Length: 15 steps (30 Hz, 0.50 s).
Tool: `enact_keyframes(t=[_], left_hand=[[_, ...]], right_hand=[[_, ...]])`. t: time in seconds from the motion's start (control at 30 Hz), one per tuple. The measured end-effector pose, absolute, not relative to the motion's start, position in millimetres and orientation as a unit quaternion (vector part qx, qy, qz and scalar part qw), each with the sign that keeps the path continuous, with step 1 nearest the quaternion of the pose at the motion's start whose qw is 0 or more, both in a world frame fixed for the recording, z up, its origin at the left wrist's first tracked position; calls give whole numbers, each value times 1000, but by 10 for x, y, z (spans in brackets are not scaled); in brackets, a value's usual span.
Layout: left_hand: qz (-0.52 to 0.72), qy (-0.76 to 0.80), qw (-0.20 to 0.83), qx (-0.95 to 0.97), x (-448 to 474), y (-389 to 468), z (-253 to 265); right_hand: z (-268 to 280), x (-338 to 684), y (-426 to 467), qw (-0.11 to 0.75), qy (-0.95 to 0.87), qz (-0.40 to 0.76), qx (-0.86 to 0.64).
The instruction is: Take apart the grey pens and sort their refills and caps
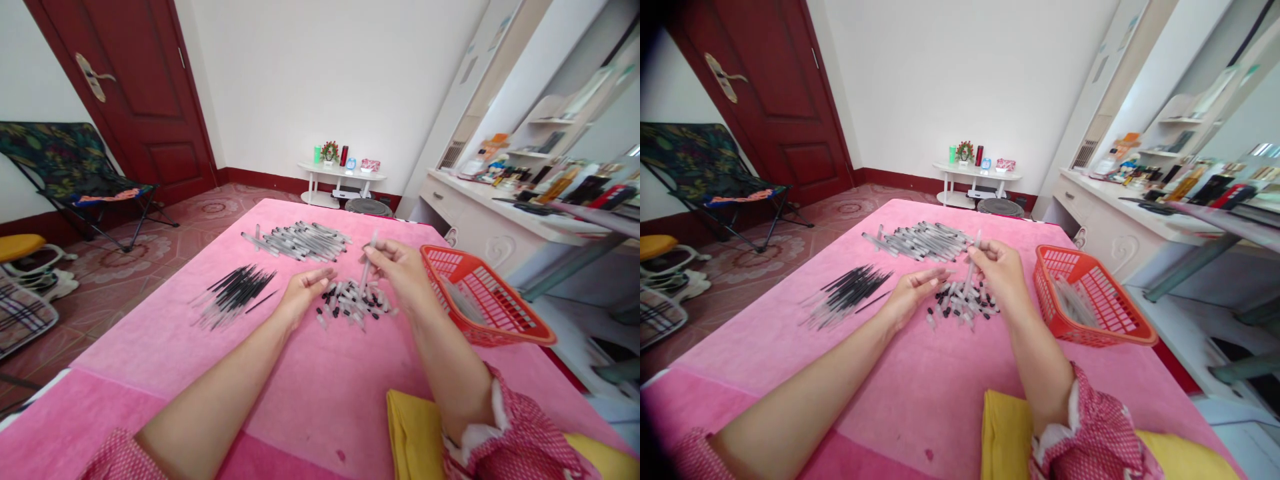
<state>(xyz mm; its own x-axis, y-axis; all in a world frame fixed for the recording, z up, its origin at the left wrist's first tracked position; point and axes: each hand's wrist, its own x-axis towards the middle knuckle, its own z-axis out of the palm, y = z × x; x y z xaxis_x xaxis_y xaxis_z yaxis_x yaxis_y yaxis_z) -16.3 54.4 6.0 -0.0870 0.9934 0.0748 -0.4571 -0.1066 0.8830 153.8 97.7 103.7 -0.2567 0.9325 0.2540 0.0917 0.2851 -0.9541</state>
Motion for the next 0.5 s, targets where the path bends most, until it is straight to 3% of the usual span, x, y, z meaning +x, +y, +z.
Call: enact_keyframes(t=[0.13, 0.2, 0.27, 0.33, 0.43, 0.5], left_hand=[[682, 370, 544, 319, -193, 565, 27], [688, 369, 548, 300, -210, 574, 16], [689, 368, 553, 291, -226, 580, 8], [688, 370, 552, 289, -238, 582, 3], [686, 378, 547, 295, -244, 581, -1], [685, 382, 546, 295, -240, 581, 0]], right_hand=[[1311, 1963, 1087, 566, -664, 208, -442], [1396, 2218, 1155, 571, -648, 39, -502], [1427, 2455, 1228, 496, -622, -96, -599], [1405, 2646, 1309, 371, -590, -139, -704], [1319, 2819, 1422, 179, -576, -71, -795], [1271, 2860, 1466, 101, -580, -22, -808]])
